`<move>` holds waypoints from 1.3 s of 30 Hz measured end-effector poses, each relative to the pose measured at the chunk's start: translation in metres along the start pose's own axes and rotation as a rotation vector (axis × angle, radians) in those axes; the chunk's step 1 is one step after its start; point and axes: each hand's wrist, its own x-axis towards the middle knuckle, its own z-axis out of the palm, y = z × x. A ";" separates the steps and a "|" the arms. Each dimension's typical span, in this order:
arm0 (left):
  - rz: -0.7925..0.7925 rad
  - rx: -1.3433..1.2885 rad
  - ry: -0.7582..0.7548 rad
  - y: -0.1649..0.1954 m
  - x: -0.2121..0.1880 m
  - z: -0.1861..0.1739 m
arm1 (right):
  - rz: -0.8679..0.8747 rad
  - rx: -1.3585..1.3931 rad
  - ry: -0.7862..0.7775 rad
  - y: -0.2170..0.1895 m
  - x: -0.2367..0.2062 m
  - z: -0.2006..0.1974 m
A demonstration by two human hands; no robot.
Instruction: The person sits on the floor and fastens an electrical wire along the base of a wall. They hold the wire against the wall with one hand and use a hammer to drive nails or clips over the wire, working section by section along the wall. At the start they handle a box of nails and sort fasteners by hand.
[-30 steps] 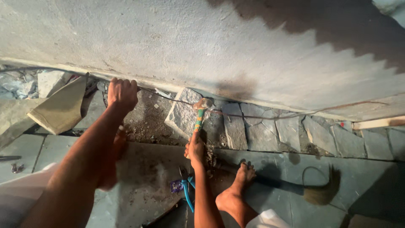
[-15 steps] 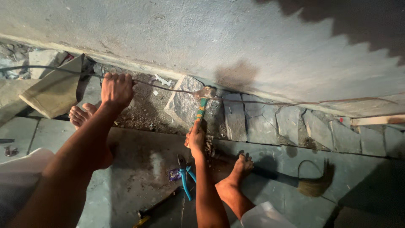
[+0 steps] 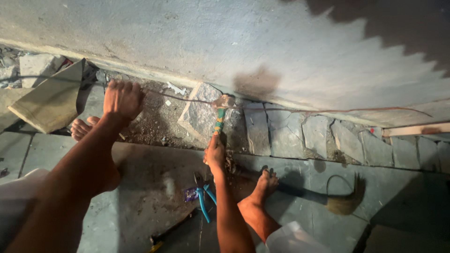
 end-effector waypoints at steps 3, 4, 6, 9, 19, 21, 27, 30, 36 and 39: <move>0.113 0.117 -0.103 0.008 0.006 -0.022 | -0.068 -0.081 0.025 0.004 0.002 -0.006; 0.106 0.137 -0.067 0.012 0.005 -0.029 | -0.096 -0.096 0.024 0.006 0.001 -0.008; 0.096 0.181 0.008 0.019 -0.004 -0.042 | -0.107 -0.175 0.028 0.007 0.000 -0.011; 0.187 0.231 0.427 0.026 -0.027 -0.058 | -0.097 -0.243 0.061 0.006 -0.003 -0.010; -0.763 -1.313 0.347 0.028 -0.041 -0.069 | -0.048 -0.113 0.004 -0.002 -0.012 0.002; -0.650 -1.662 0.212 -0.010 -0.026 -0.074 | -0.067 -0.132 -0.005 -0.002 -0.015 0.001; -0.447 -1.640 -0.125 -0.040 -0.005 -0.065 | -0.047 0.025 0.004 -0.013 -0.018 0.002; -0.491 -1.674 -0.044 -0.029 -0.003 -0.055 | -0.147 0.111 0.015 -0.039 -0.026 0.001; -0.500 -1.676 0.033 -0.030 0.001 -0.045 | -0.488 0.309 0.093 -0.122 -0.059 -0.008; -0.533 -1.657 0.056 -0.029 0.007 -0.042 | -0.716 0.389 0.109 -0.129 -0.062 -0.011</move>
